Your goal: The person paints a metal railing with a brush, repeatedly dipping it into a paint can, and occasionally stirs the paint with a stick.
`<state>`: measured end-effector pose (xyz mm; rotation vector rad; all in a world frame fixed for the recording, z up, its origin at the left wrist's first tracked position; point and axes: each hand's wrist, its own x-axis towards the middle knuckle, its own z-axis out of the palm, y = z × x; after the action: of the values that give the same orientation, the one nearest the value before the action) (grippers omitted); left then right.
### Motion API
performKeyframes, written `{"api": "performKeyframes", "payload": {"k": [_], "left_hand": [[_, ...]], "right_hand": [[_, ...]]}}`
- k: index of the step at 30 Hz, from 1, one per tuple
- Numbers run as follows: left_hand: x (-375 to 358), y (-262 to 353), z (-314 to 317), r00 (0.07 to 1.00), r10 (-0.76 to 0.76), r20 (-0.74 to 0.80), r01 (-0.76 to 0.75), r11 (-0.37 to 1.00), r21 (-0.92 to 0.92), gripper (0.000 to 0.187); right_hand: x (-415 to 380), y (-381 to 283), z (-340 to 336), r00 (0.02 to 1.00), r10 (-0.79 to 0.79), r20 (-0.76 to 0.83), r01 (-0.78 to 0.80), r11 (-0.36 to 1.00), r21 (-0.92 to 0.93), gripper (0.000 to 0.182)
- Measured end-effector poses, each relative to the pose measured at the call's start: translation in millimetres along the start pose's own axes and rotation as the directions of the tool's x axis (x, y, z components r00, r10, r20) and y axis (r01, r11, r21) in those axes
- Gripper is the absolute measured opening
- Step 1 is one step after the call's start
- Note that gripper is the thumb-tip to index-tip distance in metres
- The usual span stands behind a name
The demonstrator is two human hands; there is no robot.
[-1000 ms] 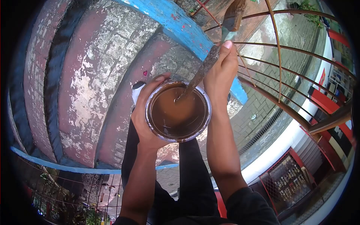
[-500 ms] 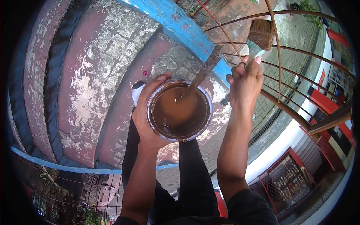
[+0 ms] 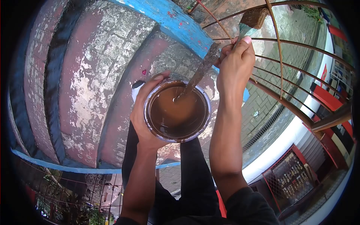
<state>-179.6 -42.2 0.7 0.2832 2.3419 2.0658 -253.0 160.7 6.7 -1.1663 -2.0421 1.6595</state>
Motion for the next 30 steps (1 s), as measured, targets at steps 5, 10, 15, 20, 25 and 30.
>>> {"api": "performKeyframes", "payload": {"k": [5, 10, 15, 20, 25, 30], "left_hand": [[-3, -1, -1, 0.998, -0.056, 0.002, 0.056, 0.995, -0.08, 0.103], [-5, 6, 2, 0.981, -0.192, -0.031, 0.186, 0.973, -0.141, 0.106], [-4, 3, -3, 0.99, -0.14, -0.006, 0.14, 0.989, -0.051, 0.107], [-5, -2, -3, 0.998, -0.067, -0.019, 0.065, 0.993, -0.103, 0.108], [-4, 0, -2, 0.993, -0.116, -0.03, 0.11, 0.98, -0.165, 0.108], [-4, 1, -3, 0.992, -0.121, -0.029, 0.116, 0.984, -0.135, 0.107]], "right_hand": [[-6, 8, 3, 0.992, -0.129, -0.014, 0.123, 0.968, -0.217, 0.05], [-13, 16, 8, 0.991, -0.118, 0.067, 0.13, 0.966, -0.223, 0.05], [0, 20, -22, 0.999, -0.026, 0.033, 0.028, 0.997, -0.076, 0.052], [6, 27, -40, 0.999, 0.02, -0.033, -0.022, 0.998, -0.053, 0.055], [11, 27, -32, 0.997, 0.058, -0.052, -0.057, 0.998, 0.02, 0.053], [8, 29, 3, 0.997, -0.079, -0.025, 0.073, 0.978, -0.195, 0.05]]}}
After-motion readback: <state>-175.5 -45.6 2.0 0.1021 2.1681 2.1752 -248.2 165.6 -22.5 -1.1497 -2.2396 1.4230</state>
